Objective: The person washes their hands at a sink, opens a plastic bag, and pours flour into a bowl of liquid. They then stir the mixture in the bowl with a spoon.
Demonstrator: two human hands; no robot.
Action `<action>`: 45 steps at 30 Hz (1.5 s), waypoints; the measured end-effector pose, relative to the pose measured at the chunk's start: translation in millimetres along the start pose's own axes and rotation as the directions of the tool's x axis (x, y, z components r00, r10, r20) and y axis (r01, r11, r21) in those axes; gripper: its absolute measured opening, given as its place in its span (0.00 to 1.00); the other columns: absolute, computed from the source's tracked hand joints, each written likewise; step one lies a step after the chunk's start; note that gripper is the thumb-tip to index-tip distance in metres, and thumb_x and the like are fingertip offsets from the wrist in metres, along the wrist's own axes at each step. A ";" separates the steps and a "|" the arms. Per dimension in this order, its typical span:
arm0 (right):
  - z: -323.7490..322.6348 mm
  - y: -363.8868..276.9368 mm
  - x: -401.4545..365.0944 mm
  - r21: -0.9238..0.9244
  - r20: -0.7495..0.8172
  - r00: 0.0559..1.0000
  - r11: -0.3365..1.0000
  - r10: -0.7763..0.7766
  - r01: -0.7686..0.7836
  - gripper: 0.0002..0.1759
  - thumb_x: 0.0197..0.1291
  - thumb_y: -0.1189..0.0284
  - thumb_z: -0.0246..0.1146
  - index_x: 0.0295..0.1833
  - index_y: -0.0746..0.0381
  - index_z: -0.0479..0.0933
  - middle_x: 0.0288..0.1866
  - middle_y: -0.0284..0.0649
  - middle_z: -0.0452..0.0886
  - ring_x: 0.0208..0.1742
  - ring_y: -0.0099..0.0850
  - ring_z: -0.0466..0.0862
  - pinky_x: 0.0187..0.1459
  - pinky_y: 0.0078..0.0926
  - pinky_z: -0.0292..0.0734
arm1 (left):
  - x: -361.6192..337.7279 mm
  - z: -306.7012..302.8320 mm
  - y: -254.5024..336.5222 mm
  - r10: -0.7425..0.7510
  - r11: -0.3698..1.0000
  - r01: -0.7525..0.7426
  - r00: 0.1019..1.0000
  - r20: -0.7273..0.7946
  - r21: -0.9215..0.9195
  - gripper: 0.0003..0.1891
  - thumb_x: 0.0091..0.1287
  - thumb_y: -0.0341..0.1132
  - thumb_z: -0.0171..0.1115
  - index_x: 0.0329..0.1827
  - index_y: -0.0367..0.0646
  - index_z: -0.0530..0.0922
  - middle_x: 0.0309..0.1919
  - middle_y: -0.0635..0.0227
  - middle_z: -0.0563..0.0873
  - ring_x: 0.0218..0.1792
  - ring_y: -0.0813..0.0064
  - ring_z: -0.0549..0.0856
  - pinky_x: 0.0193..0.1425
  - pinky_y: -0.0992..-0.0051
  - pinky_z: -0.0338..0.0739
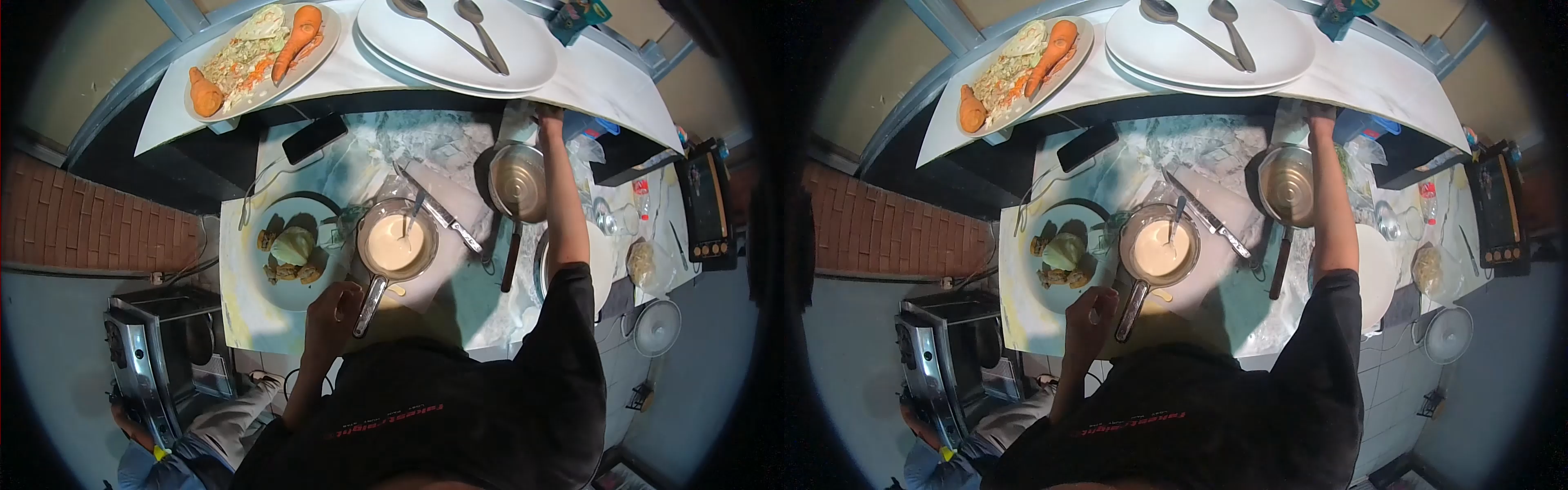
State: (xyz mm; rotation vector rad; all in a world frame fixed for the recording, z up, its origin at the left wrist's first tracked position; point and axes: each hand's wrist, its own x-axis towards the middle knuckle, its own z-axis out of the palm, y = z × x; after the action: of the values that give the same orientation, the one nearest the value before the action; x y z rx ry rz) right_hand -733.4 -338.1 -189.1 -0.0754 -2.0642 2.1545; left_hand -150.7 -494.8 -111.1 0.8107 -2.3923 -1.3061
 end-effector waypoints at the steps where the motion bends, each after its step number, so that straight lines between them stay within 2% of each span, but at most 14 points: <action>1: 6.1 0.1 9.8 -0.086 0.017 0.999 0.995 -0.043 0.044 0.15 0.64 0.72 0.60 0.55 0.62 0.77 0.47 0.41 0.83 0.40 0.32 0.83 0.38 0.33 0.80 | 3.8 1.9 0.4 0.029 1.000 -0.029 0.999 0.015 0.007 0.07 0.66 0.30 0.66 0.45 0.40 0.80 0.28 0.64 0.82 0.28 0.73 0.82 0.33 0.74 0.75; 7: 7.8 15.2 45.3 -0.484 0.277 0.950 0.833 -0.145 0.268 0.15 0.64 0.71 0.59 0.54 0.63 0.77 0.44 0.42 0.83 0.36 0.30 0.81 0.37 0.30 0.80 | 15.6 10.4 -3.2 0.051 0.999 -0.050 0.996 0.068 -0.011 0.07 0.66 0.28 0.66 0.45 0.40 0.80 0.31 0.63 0.84 0.28 0.72 0.82 0.34 0.73 0.76; 9: -10.3 18.1 37.1 -0.449 0.338 0.933 0.849 -0.127 0.278 0.15 0.64 0.71 0.58 0.54 0.64 0.77 0.43 0.42 0.83 0.34 0.29 0.80 0.36 0.29 0.80 | 14.7 12.4 -4.4 0.054 0.998 -0.053 0.996 0.065 -0.025 0.07 0.66 0.28 0.66 0.45 0.40 0.80 0.31 0.63 0.84 0.29 0.72 0.82 0.35 0.72 0.76; 11: -20.4 7.6 22.2 -0.344 0.306 0.951 0.928 -0.034 0.144 0.12 0.65 0.71 0.57 0.51 0.64 0.78 0.40 0.40 0.84 0.32 0.29 0.81 0.34 0.28 0.79 | 13.3 12.8 -5.4 0.069 0.997 -0.067 0.995 0.072 -0.025 0.06 0.66 0.28 0.65 0.44 0.40 0.80 0.32 0.63 0.85 0.29 0.72 0.82 0.36 0.72 0.77; 13: -28.2 2.2 14.5 0.010 0.294 0.954 0.998 -0.059 0.059 0.14 0.70 0.70 0.56 0.53 0.68 0.75 0.45 0.43 0.82 0.33 0.32 0.82 0.35 0.30 0.79 | 11.1 13.9 -5.8 0.047 0.999 -0.045 0.995 0.087 -0.028 0.06 0.66 0.28 0.65 0.44 0.39 0.80 0.32 0.62 0.85 0.29 0.72 0.82 0.37 0.72 0.77; 14: -31.4 -0.3 10.8 0.010 0.292 0.955 0.998 -0.061 0.061 0.14 0.70 0.70 0.56 0.53 0.68 0.75 0.45 0.43 0.82 0.33 0.32 0.82 0.35 0.30 0.79 | 9.2 14.8 -5.9 0.027 0.999 -0.024 0.994 0.110 -0.028 0.06 0.67 0.29 0.65 0.44 0.39 0.80 0.33 0.62 0.85 0.29 0.71 0.83 0.37 0.72 0.77; 20: -22.7 -43.0 -32.0 0.425 0.369 0.927 0.899 -0.062 -0.109 0.17 0.72 0.73 0.50 0.61 0.68 0.72 0.55 0.45 0.80 0.50 0.36 0.81 0.50 0.36 0.78 | -0.5 18.4 -1.7 0.053 0.999 -0.051 0.989 0.138 -0.017 0.07 0.69 0.31 0.64 0.45 0.39 0.80 0.32 0.59 0.84 0.31 0.68 0.84 0.37 0.70 0.78; 22: -19.0 -56.9 -44.4 0.504 0.401 0.915 0.842 -0.033 -0.191 0.19 0.76 0.64 0.48 0.64 0.62 0.73 0.61 0.36 0.78 0.60 0.31 0.76 0.60 0.35 0.72 | -2.1 16.3 0.4 0.049 0.999 -0.046 0.988 0.146 -0.023 0.07 0.69 0.32 0.64 0.45 0.39 0.80 0.32 0.59 0.84 0.31 0.68 0.84 0.37 0.69 0.78; 27: -25.8 -68.4 -69.6 0.443 0.449 0.893 0.864 0.018 -0.240 0.16 0.76 0.68 0.48 0.62 0.61 0.73 0.58 0.36 0.78 0.54 0.29 0.77 0.52 0.33 0.74 | -3.1 14.5 1.8 0.080 0.995 -0.073 0.990 0.113 -0.064 0.06 0.69 0.31 0.64 0.44 0.38 0.80 0.31 0.59 0.84 0.30 0.67 0.84 0.36 0.69 0.78; 30: -23.6 -86.9 -104.3 0.481 0.482 0.873 0.811 0.071 -0.332 0.09 0.72 0.73 0.48 0.51 0.63 0.71 0.45 0.39 0.75 0.42 0.31 0.75 0.42 0.32 0.74 | 1.1 14.7 6.4 0.219 0.975 -0.217 0.975 0.034 -0.053 0.06 0.68 0.29 0.64 0.43 0.37 0.80 0.30 0.59 0.84 0.29 0.67 0.83 0.35 0.69 0.78; 33: -29.0 -91.1 -129.7 0.436 0.438 0.864 0.782 0.248 -0.445 0.07 0.72 0.73 0.52 0.51 0.62 0.71 0.44 0.37 0.75 0.41 0.29 0.76 0.41 0.28 0.73 | 3.1 16.4 12.1 0.245 0.967 -0.245 0.969 -0.017 -0.074 0.06 0.67 0.28 0.65 0.43 0.37 0.80 0.30 0.59 0.84 0.28 0.67 0.82 0.34 0.70 0.77; 37: -46.2 -108.0 -184.1 0.425 0.509 0.828 0.769 0.234 -0.478 0.06 0.73 0.70 0.55 0.47 0.60 0.74 0.41 0.34 0.77 0.42 0.26 0.77 0.40 0.26 0.74 | 7.2 14.5 22.3 0.225 0.972 -0.222 0.974 0.024 -0.082 0.07 0.66 0.28 0.66 0.43 0.36 0.79 0.33 0.60 0.84 0.30 0.69 0.82 0.36 0.70 0.77; 42: -71.1 -144.4 -252.0 0.386 0.564 0.819 0.843 0.106 -0.375 0.11 0.74 0.68 0.55 0.52 0.64 0.76 0.50 0.36 0.81 0.50 0.27 0.80 0.59 0.30 0.72 | 23.6 25.9 37.2 0.262 0.956 -0.248 0.962 0.076 -0.155 0.12 0.66 0.29 0.67 0.49 0.38 0.78 0.40 0.65 0.83 0.38 0.76 0.82 0.43 0.74 0.76; 45: -82.1 -167.9 -289.2 0.301 0.547 0.833 0.910 0.080 -0.285 0.12 0.74 0.67 0.55 0.53 0.64 0.76 0.51 0.36 0.81 0.52 0.27 0.80 0.59 0.30 0.72 | 42.9 46.7 57.7 0.333 0.887 -0.311 0.943 0.006 -0.340 0.17 0.66 0.32 0.69 0.54 0.39 0.75 0.46 0.67 0.81 0.42 0.77 0.82 0.44 0.75 0.76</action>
State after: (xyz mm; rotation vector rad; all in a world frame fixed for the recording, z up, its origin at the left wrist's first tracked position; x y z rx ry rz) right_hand -423.1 -293.4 -46.5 0.4264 -1.8878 2.9180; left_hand -227.7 -464.6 -88.5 0.2627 -2.1400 -1.5499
